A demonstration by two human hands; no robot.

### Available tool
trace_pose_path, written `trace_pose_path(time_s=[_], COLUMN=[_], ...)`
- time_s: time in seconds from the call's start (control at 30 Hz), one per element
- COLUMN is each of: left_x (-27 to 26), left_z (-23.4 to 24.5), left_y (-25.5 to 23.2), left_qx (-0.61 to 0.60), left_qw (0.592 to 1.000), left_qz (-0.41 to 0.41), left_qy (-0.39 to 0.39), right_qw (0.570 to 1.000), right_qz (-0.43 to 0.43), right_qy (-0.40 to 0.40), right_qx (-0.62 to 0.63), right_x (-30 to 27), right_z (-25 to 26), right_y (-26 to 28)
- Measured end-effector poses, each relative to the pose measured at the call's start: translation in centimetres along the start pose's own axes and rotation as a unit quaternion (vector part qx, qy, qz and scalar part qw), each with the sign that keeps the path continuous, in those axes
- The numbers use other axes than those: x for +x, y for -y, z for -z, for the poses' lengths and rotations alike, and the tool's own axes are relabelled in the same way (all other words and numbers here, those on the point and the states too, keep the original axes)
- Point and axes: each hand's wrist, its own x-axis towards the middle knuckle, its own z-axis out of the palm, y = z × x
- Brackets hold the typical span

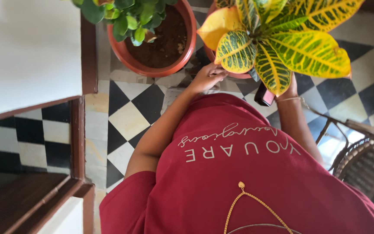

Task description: The person uses a spray bottle to mist the leaves of two potted plants. They then wipe the leaves of both plants with their fingers to clean them. The person alternates between the two plants, repeating the misting and wiping process.

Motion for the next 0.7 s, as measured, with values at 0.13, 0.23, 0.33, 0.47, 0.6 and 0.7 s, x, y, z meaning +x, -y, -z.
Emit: trace_pose_path(time_s=[0.13, 0.23, 0.33, 0.47, 0.6, 0.7], left_x=[-1.5, -3.6, -6.0, -9.5, -11.9, -15.5], left_z=[0.4, 0.7, 1.3, 3.2, 5.8, 7.2], left_y=[-0.6, -1.8, -3.2, -4.0, -2.4, -2.3], left_qx=[0.009, -0.025, -0.06, -0.061, -0.142, -0.117], left_qw=[0.999, 0.996, 0.991, 0.985, 0.977, 0.966], left_qz=[0.0, 0.009, 0.012, 0.022, -0.029, 0.01], left_qy=[-0.037, -0.08, -0.116, -0.162, -0.159, -0.23], right_qw=[0.984, 0.962, 0.951, 0.999, 0.997, 0.995], right_qz=[-0.109, -0.192, -0.234, -0.031, -0.063, -0.074], right_qy=[0.043, 0.045, 0.012, -0.034, 0.017, 0.055], right_qx=[0.133, 0.187, 0.2, 0.002, -0.048, -0.048], right_x=[0.7, 0.1, 1.9, 4.4, 4.9, 3.2], right_z=[0.1, 1.8, 3.2, 0.2, -4.6, -8.6], right_y=[-0.6, -2.3, -5.4, -6.9, -7.2, -8.6])
